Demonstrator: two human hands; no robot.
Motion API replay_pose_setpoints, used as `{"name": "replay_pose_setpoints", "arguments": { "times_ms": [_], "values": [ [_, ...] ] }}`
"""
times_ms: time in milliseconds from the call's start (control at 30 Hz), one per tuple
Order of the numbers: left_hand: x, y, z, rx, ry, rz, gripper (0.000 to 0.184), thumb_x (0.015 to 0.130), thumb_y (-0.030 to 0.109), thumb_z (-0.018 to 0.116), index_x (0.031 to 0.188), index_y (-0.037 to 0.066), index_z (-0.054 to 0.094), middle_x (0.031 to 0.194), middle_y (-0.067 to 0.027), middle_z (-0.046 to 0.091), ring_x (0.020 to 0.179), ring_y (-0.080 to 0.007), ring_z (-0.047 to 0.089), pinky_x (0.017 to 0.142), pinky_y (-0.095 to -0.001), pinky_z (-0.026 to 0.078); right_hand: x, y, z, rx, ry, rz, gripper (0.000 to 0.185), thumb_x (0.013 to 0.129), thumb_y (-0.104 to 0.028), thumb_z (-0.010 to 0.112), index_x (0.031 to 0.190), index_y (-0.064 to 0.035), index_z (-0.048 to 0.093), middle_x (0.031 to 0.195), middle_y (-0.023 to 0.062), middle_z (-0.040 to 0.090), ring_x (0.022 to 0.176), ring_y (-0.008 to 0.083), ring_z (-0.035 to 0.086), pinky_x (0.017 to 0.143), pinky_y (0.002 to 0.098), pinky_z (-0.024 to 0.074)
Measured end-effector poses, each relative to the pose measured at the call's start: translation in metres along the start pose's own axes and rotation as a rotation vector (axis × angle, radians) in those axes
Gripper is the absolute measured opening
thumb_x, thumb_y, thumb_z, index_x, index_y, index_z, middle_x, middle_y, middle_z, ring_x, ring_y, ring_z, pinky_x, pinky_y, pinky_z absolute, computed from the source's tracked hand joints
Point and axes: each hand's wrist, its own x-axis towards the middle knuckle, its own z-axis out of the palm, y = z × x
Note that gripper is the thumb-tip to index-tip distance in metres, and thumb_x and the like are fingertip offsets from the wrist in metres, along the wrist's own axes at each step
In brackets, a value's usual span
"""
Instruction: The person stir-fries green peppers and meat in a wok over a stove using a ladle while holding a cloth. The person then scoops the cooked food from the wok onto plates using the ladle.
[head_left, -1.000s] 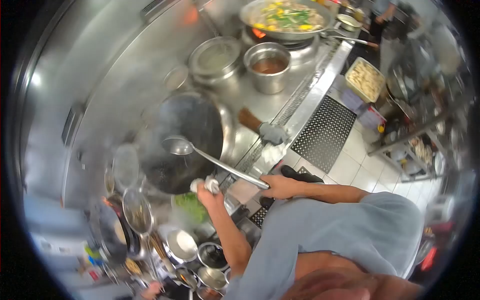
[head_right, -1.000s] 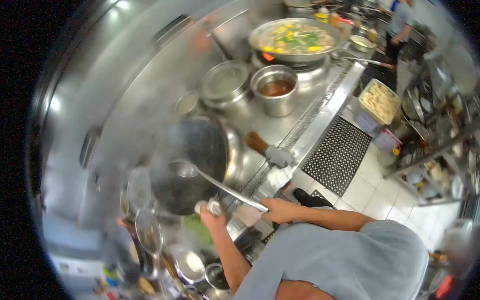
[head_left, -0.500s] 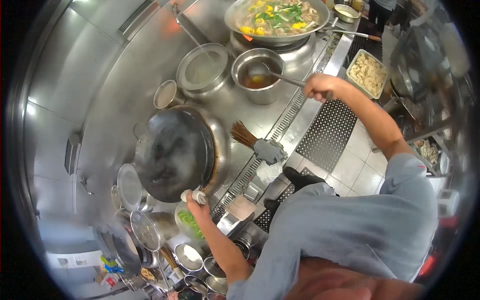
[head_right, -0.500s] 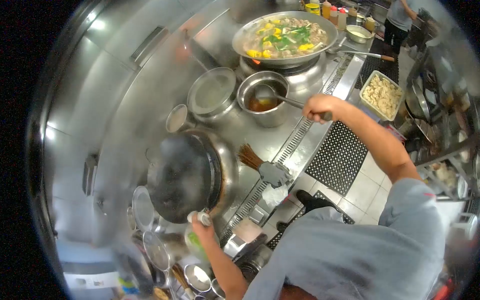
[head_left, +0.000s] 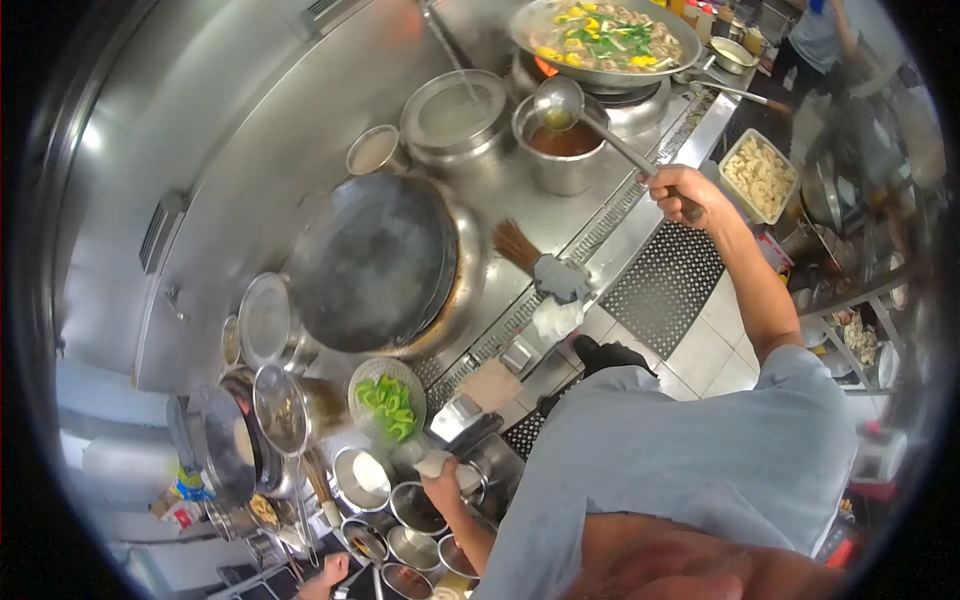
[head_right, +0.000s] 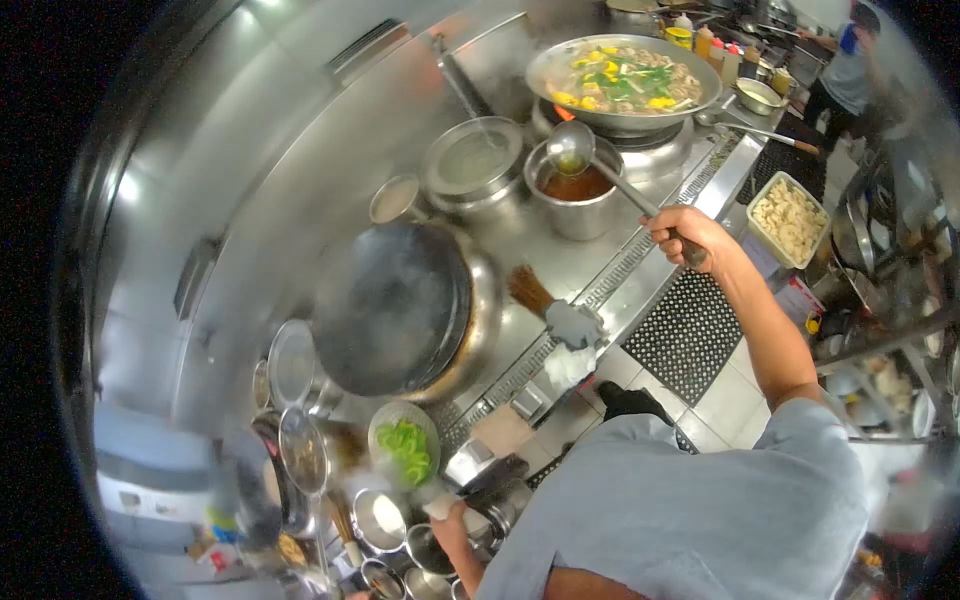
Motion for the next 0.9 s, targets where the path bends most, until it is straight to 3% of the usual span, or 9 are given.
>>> {"name": "replay_pose_setpoints", "arguments": {
  "times_ms": [167,267,333,367,400,500,633,800,900],
  "values": [
    [-0.024,-0.008,-0.021,0.186,-0.062,-0.055,0.044,0.068,0.022,0.071,0.105,-0.002,0.063,0.095,-0.0130,0.066,0.088,-0.0239,0.063,0.080,-0.0348,0.047,-0.014,0.029,0.035,0.079,-0.153,-0.027,0.026,0.088,-0.007,0.051,0.111,0.0045,0.049,0.061,-0.0044,0.040,0.039,0.0028,0.033,0.032,0.0186,0.0273],
    [-0.012,-0.041,-0.025,-0.354,-0.176,-0.335,0.043,0.074,0.018,0.067,0.112,0.000,0.059,0.095,-0.0113,0.064,0.083,-0.0242,0.064,0.071,-0.0358,0.051,-0.023,0.049,0.062,0.208,-0.318,0.056,0.030,0.090,-0.009,0.049,0.118,0.0015,0.048,0.061,-0.0047,0.038,0.036,0.0026,0.027,0.029,0.0193,0.0222],
    [-0.006,-0.045,-0.011,-0.627,-0.221,-0.331,0.047,0.076,0.020,0.066,0.117,-0.001,0.053,0.092,-0.0119,0.063,0.078,-0.0246,0.064,0.064,-0.0354,0.053,-0.012,0.063,0.077,0.252,-0.532,0.147,0.029,0.090,-0.008,0.049,0.117,0.0018,0.050,0.062,-0.0043,0.040,0.036,0.0020,0.028,0.029,0.0190,0.0229],
    [-0.007,-0.042,-0.004,-0.869,-0.276,-0.304,0.048,0.078,0.022,0.064,0.118,-0.002,0.051,0.091,-0.0142,0.062,0.075,-0.0251,0.063,0.062,-0.0344,0.052,-0.013,0.067,0.100,0.193,-0.490,0.136,0.033,0.090,-0.006,0.050,0.121,0.0045,0.047,0.060,-0.0060,0.032,0.037,0.0009,0.024,0.029,0.0193,0.0208],
    [-0.005,-0.038,-0.001,-1.105,-0.336,-0.271,0.049,0.080,0.024,0.062,0.118,-0.003,0.049,0.090,-0.0165,0.062,0.072,-0.0255,0.062,0.060,-0.0333,0.051,-0.011,0.071,0.122,0.028,-0.429,0.096,0.031,0.087,-0.007,0.053,0.117,0.0032,0.050,0.061,-0.0042,0.038,0.037,0.0025,0.028,0.030,0.0204,0.0239],
    [0.007,-0.027,0.008,-1.028,-0.273,-0.263,0.048,0.077,0.026,0.064,0.114,-0.001,0.051,0.084,-0.0162,0.061,0.067,-0.0258,0.060,0.056,-0.0321,0.050,0.009,0.099,0.167,-0.504,-0.263,-0.102,0.033,0.081,-0.007,0.059,0.111,0.0026,0.053,0.060,-0.0008,0.046,0.037,0.0076,0.039,0.032,0.0235,0.0304],
    [-0.047,0.009,0.002,-0.851,-0.161,-0.298,0.046,0.072,0.019,0.067,0.113,0.001,0.053,0.085,-0.0101,0.061,0.069,-0.0225,0.062,0.057,-0.0325,0.052,0.023,0.148,0.165,-0.309,-0.383,-0.087,0.029,0.077,-0.008,0.058,0.104,0.0028,0.053,0.059,0.0021,0.050,0.039,0.0111,0.045,0.034,0.0256,0.0338],
    [-0.098,0.075,-0.030,-0.612,-0.095,-0.107,0.051,0.070,0.012,0.066,0.118,0.001,0.054,0.096,-0.0088,0.062,0.083,-0.0210,0.062,0.072,-0.0326,0.051,-0.012,0.165,0.187,-0.728,-0.251,-0.189,0.024,0.074,-0.008,0.058,0.094,0.0035,0.050,0.061,0.0057,0.053,0.041,0.0132,0.048,0.036,0.0275,0.0369],
    [-0.063,0.087,-0.033,-0.303,-0.203,0.080,0.046,0.072,0.013,0.068,0.115,0.000,0.057,0.099,-0.0076,0.063,0.088,-0.0182,0.061,0.078,-0.0316,0.049,-0.022,0.185,0.220,-0.575,-0.320,-0.121,0.021,0.075,-0.009,0.057,0.091,0.0019,0.050,0.059,0.0045,0.051,0.041,0.0130,0.047,0.035,0.0277,0.0352]
  ]
}}
